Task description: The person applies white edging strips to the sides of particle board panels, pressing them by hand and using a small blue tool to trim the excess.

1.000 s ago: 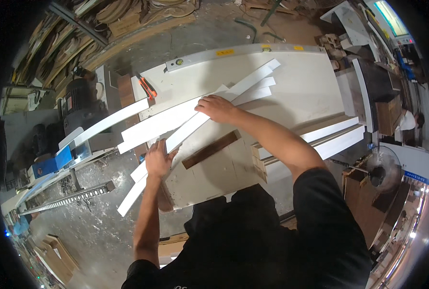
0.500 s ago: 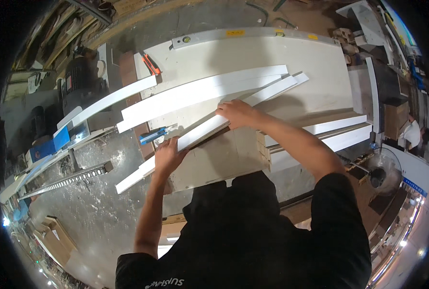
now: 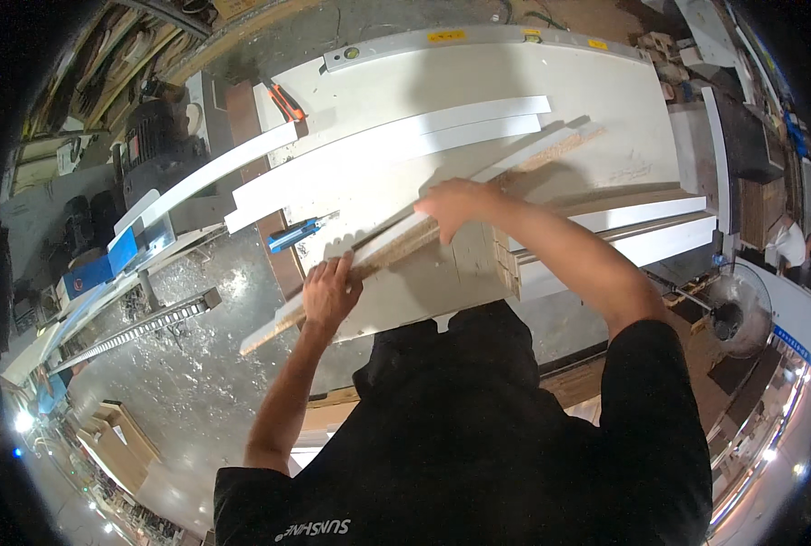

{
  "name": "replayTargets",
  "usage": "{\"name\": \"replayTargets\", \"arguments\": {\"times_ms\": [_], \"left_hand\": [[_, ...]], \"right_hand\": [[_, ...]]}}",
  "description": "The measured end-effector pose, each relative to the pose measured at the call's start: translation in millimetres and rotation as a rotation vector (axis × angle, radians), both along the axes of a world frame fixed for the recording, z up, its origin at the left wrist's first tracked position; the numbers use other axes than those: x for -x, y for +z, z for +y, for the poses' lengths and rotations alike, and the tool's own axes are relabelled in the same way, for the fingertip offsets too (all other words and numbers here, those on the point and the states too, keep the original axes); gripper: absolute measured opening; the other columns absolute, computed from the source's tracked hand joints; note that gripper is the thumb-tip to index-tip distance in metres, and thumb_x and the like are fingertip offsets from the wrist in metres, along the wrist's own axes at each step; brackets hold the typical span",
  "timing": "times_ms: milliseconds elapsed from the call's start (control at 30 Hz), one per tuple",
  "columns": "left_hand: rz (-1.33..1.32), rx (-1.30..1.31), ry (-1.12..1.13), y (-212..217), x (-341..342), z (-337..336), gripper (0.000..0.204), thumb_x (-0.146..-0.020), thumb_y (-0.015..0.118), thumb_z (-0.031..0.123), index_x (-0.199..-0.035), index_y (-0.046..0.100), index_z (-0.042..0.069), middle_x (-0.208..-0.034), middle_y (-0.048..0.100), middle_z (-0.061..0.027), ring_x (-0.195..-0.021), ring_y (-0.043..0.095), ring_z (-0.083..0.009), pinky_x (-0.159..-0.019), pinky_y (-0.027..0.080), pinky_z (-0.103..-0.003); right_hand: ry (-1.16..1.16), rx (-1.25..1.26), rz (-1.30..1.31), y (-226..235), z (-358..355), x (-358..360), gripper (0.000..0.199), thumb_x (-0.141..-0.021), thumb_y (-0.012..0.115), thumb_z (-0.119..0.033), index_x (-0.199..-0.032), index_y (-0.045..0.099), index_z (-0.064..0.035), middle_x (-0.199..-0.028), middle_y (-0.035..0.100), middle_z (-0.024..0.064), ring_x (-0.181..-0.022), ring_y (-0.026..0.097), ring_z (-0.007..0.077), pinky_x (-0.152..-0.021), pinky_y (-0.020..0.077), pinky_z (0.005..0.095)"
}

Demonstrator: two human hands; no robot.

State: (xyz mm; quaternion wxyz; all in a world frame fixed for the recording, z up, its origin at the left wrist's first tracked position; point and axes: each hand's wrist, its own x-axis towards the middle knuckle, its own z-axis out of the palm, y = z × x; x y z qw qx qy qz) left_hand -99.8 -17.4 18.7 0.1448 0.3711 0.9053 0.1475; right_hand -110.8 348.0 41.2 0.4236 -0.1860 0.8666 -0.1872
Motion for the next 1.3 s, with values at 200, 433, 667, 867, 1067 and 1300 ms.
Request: {"name": "replayTargets", "arguments": {"times_ms": [200, 433, 667, 867, 1067, 1300], "left_hand": [[-0.193, 0.064, 0.027, -3.9, -47.3, -33.2, 0.051, -0.089, 0.077, 0.026, -0.136, 0.064, 0.010, -0.110, 0.074, -0.0156, -0.106, 0.073, -0.0360, -0.097, 0.058, -0.049], [-0.075, -0.084, 0.012, -22.1, -31.3, -17.1, 0.051, -0.087, 0.079, 0.025, -0.133, 0.064, 0.009, -0.120, 0.070, -0.0161, -0.107, 0.071, -0.0368, -0.098, 0.057, -0.049], [-0.016, -0.044, -0.037, -29.7, -28.2, -6.2, 0.047, -0.087, 0.081, 0.024, -0.127, 0.065, 0.007, -0.116, 0.066, -0.0144, -0.111, 0.066, -0.0362, -0.098, 0.053, -0.048], [-0.058, -0.157, -0.105, -27.1, -30.2, -5.6, 0.051, -0.092, 0.083, 0.036, -0.129, 0.066, 0.006, -0.109, 0.068, -0.0152, -0.105, 0.067, -0.0374, -0.095, 0.051, -0.050], [-0.168, -0.253, 0.114, -44.8, 16.0, 44.3, 0.060, -0.093, 0.084, 0.048, -0.131, 0.067, 0.006, -0.115, 0.072, -0.0156, -0.107, 0.068, -0.0389, -0.097, 0.050, -0.051], [-0.115, -0.168, -0.144, -43.5, 64.1, 82.5, 0.061, -0.081, 0.091, 0.031, -0.131, 0.069, 0.004, -0.116, 0.074, -0.0181, -0.112, 0.071, -0.0371, -0.102, 0.052, -0.051]], "right_hand": [[0.094, -0.011, -0.115, -23.1, -35.6, -37.7, 0.057, -0.070, 0.093, -0.031, -0.114, 0.073, -0.0019, -0.117, 0.073, 0.0180, -0.112, 0.072, 0.0383, -0.091, 0.0606, 0.0522], [0.009, -0.051, 0.205, -26.5, -32.5, -37.2, 0.043, -0.074, 0.092, -0.018, -0.110, 0.078, 0.0017, -0.134, 0.066, 0.0204, -0.133, 0.060, 0.0357, -0.105, 0.0593, 0.0445], [0.020, -0.255, 0.636, -41.8, -53.3, -64.5, 0.042, -0.090, 0.077, -0.016, -0.129, 0.070, -0.0038, -0.136, 0.067, 0.0168, -0.125, 0.069, 0.0334, -0.102, 0.0591, 0.0491], [-0.031, -0.194, 0.547, -49.9, -85.5, -82.3, 0.026, -0.095, 0.069, -0.017, -0.118, 0.072, -0.0078, -0.129, 0.071, 0.0117, -0.121, 0.070, 0.0302, -0.103, 0.0568, 0.0500], [-0.245, -0.257, 0.798, -63.1, -109.4, -102.0, 0.020, -0.096, 0.064, -0.015, -0.112, 0.074, -0.0082, -0.121, 0.071, 0.0103, -0.119, 0.069, 0.0290, -0.109, 0.0520, 0.0478], [-0.284, -0.153, 0.780, -46.5, -117.0, -101.8, 0.018, -0.098, 0.061, -0.015, -0.109, 0.075, -0.0095, -0.118, 0.069, 0.0077, -0.121, 0.066, 0.0287, -0.117, 0.0465, 0.0473]]}}
